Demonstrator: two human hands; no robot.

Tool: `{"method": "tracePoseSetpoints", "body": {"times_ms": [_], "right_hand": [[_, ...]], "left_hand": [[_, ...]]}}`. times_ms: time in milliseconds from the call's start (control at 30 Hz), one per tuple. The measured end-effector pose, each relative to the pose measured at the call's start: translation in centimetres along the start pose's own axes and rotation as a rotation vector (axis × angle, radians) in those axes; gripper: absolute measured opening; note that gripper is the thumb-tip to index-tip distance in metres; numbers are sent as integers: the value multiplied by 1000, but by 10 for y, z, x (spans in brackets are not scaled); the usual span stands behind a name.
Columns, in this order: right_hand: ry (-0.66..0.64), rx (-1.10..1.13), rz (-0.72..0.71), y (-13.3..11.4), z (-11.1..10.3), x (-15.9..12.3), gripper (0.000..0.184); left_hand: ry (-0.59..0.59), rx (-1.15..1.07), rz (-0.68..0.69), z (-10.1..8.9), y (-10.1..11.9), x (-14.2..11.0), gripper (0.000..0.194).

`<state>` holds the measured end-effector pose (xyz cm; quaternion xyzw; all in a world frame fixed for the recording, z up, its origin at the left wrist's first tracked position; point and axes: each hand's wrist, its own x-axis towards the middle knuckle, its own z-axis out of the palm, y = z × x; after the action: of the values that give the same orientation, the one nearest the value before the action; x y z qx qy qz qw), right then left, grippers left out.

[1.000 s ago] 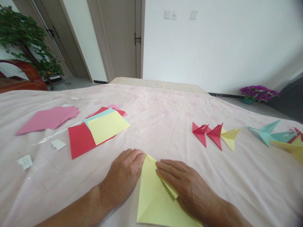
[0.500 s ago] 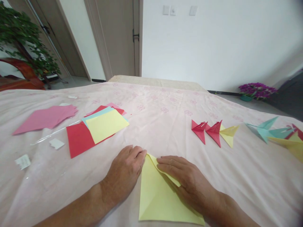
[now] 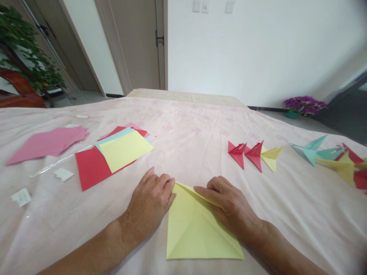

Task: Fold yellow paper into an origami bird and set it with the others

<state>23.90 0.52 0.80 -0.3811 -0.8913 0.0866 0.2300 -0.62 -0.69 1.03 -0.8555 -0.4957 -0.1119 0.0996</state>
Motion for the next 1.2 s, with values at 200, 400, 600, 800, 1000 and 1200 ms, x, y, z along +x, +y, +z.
{"method": "tracePoseSetpoints", "body": {"times_ms": [200, 400, 600, 800, 1000, 1200], "right_hand": [[-102, -63, -49, -1, -7, 1, 57], [-198, -62, -74, -1, -9, 3, 73], [-228, -73, -96, -4, -10, 3, 70], [-265, -124, -114, -7, -12, 3, 60], [-291, -165, -98, -9, -13, 4, 54], [-284, -157, -104, -11, -14, 2, 49]], "left_hand": [[-5, 4, 1, -1, -1, 1, 20], [2, -1, 3, 1, -2, 0, 20], [18, -12, 9, 2, -3, 1, 19], [65, -32, 10, 4, -5, 1, 18], [77, -19, 20, 3, -6, 3, 16], [68, -9, 21, 2, -7, 3, 16]]}}
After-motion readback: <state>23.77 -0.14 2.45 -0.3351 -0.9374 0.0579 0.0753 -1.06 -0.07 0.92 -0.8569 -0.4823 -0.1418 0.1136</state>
